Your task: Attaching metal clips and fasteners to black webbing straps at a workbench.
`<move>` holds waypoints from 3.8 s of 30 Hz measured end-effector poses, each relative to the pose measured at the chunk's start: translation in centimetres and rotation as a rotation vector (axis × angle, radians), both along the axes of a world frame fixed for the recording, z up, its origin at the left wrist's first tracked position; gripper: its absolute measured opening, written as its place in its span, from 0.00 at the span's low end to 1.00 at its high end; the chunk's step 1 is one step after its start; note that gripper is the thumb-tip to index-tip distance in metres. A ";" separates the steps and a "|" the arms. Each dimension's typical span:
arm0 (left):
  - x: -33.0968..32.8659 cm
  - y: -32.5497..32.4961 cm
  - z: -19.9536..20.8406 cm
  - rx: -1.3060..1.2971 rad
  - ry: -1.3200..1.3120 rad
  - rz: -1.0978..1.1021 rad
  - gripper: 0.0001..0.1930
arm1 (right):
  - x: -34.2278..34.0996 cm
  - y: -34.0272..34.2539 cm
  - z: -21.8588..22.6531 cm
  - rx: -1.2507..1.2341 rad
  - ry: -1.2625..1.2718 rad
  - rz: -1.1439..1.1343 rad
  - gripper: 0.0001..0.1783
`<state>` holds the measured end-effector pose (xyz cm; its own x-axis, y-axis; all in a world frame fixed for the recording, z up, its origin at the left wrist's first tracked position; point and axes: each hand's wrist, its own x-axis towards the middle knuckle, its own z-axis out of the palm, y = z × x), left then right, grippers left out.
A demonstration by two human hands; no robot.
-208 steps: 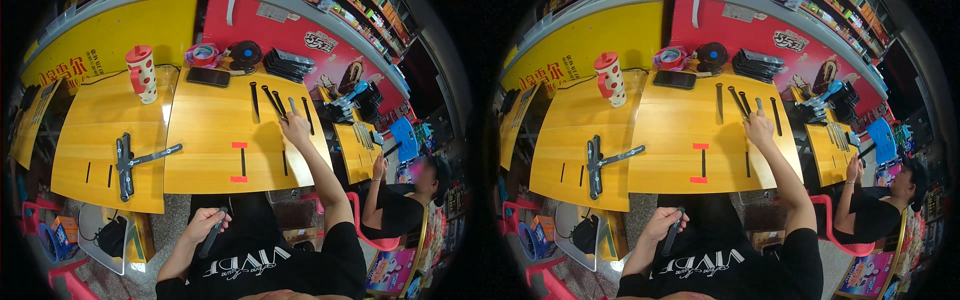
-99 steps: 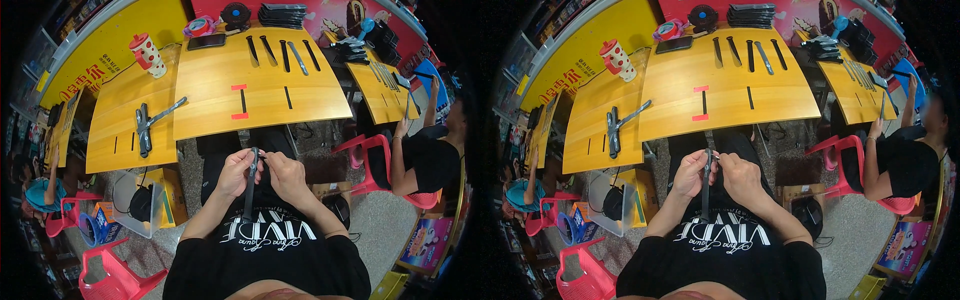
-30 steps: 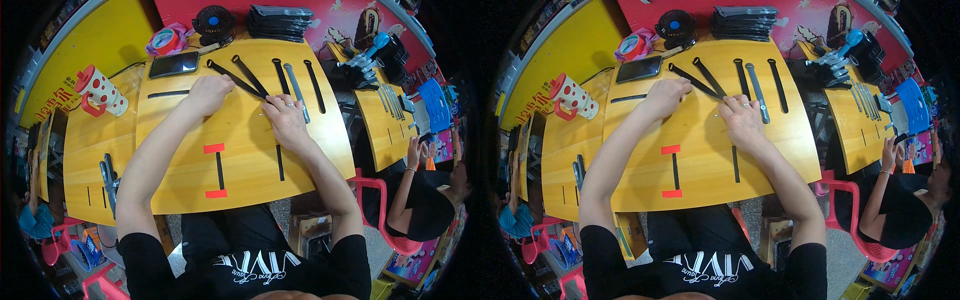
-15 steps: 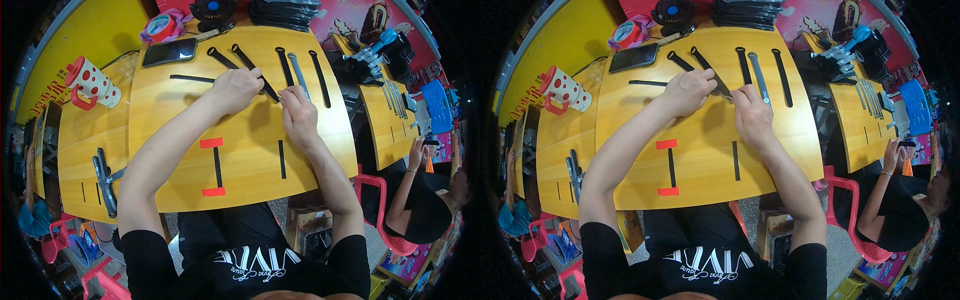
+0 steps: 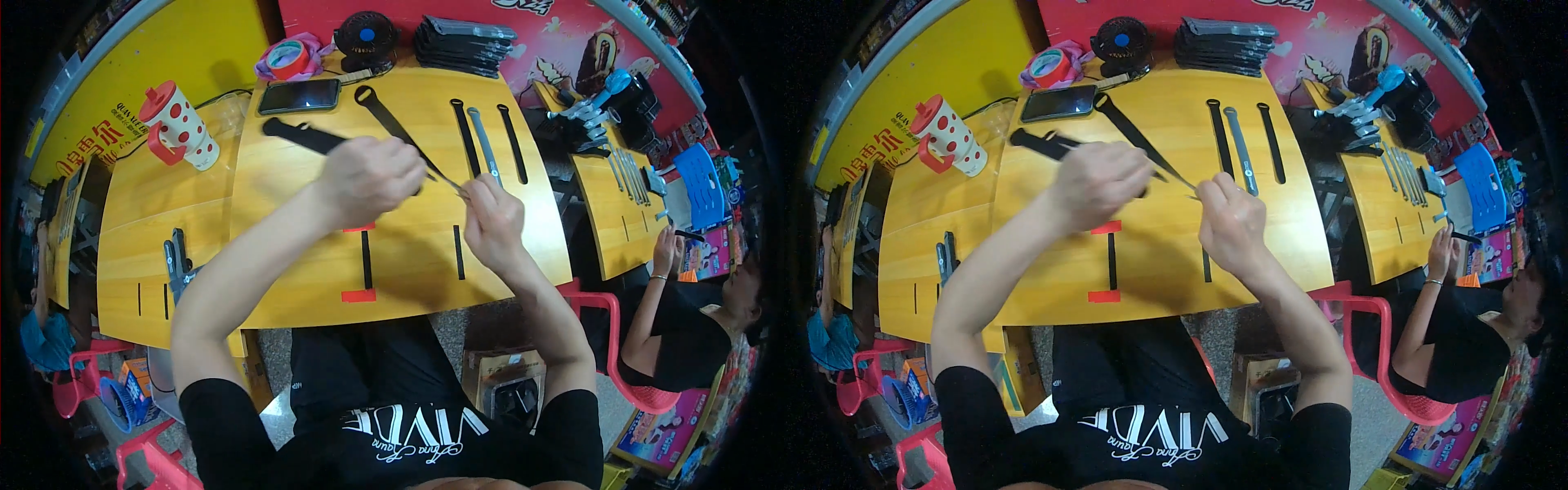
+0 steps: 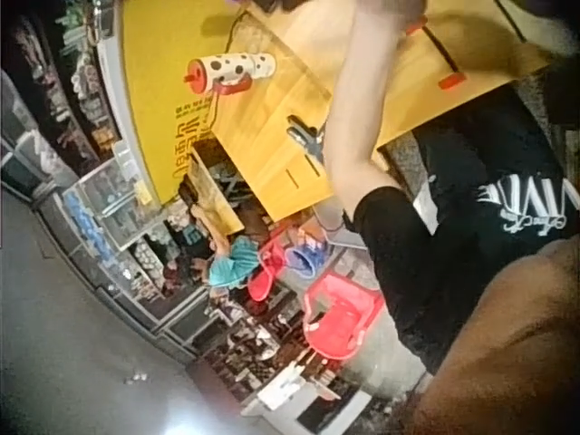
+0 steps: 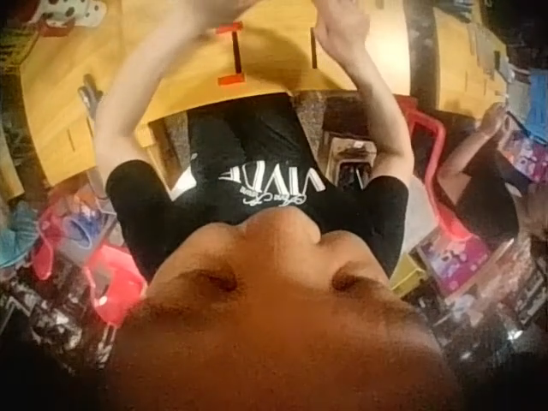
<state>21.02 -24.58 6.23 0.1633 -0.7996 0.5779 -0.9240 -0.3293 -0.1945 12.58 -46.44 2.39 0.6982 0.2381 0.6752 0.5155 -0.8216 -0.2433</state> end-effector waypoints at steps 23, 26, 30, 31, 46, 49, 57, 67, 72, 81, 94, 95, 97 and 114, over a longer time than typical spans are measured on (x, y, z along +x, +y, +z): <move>-2.4 11.7 11.3 -0.813 0.907 0.387 0.06 | 9.5 2.5 -2.2 0.151 0.610 -0.499 0.10; 3.0 9.6 8.3 -0.943 1.306 0.250 0.07 | 8.4 1.9 -2.4 0.166 0.458 -0.440 0.10; 9.8 6.2 1.9 -0.853 1.632 0.327 0.03 | 3.1 2.5 -1.5 0.099 0.395 -0.300 0.07; 11.2 4.6 0.4 -0.812 1.669 0.373 0.02 | 2.0 1.6 -1.8 0.057 0.355 -0.233 0.06; 17.1 -4.3 -6.3 -0.150 1.232 0.982 0.07 | -3.3 -4.7 -4.5 -0.332 0.114 -0.083 0.14; 16.4 -3.1 -6.5 -0.076 0.697 0.951 0.12 | -3.1 -4.8 -4.2 -0.203 0.117 -0.059 0.11; 9.1 -1.9 -1.3 0.097 0.779 0.662 0.17 | -3.1 -5.2 -4.8 -0.182 0.097 -0.026 0.14; 9.2 -2.0 -3.9 0.175 0.869 0.662 0.18 | -3.1 -4.3 -4.5 -0.158 0.177 -0.021 0.13; 10.1 -2.0 -4.4 0.176 0.827 0.638 0.19 | -3.2 -4.3 -4.2 -0.164 0.171 -0.027 0.13; 10.4 -1.6 -4.2 0.072 0.835 0.669 0.19 | -3.1 -4.3 -4.3 -0.094 0.156 -0.012 0.11; 6.8 1.6 0.1 0.068 0.744 0.597 0.19 | -3.6 -4.0 -3.8 -0.111 0.153 -0.048 0.07; 7.2 2.1 -0.3 0.102 0.775 0.655 0.17 | -3.6 -4.0 -3.8 -0.115 0.154 -0.043 0.07; 8.6 3.2 -0.8 0.138 0.803 0.706 0.16 | -3.6 -4.1 -3.7 -0.118 0.153 -0.046 0.07; 26.3 0.9 1.5 -0.558 0.762 0.955 0.21 | -2.7 -4.3 -4.2 -0.201 0.160 0.040 0.10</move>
<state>47.36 -23.71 7.75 0.9457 0.1178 0.3030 -0.1070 -0.7672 0.6324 9.87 -50.77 -1.82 0.7797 0.3861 0.4929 0.5167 -0.8414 -0.1583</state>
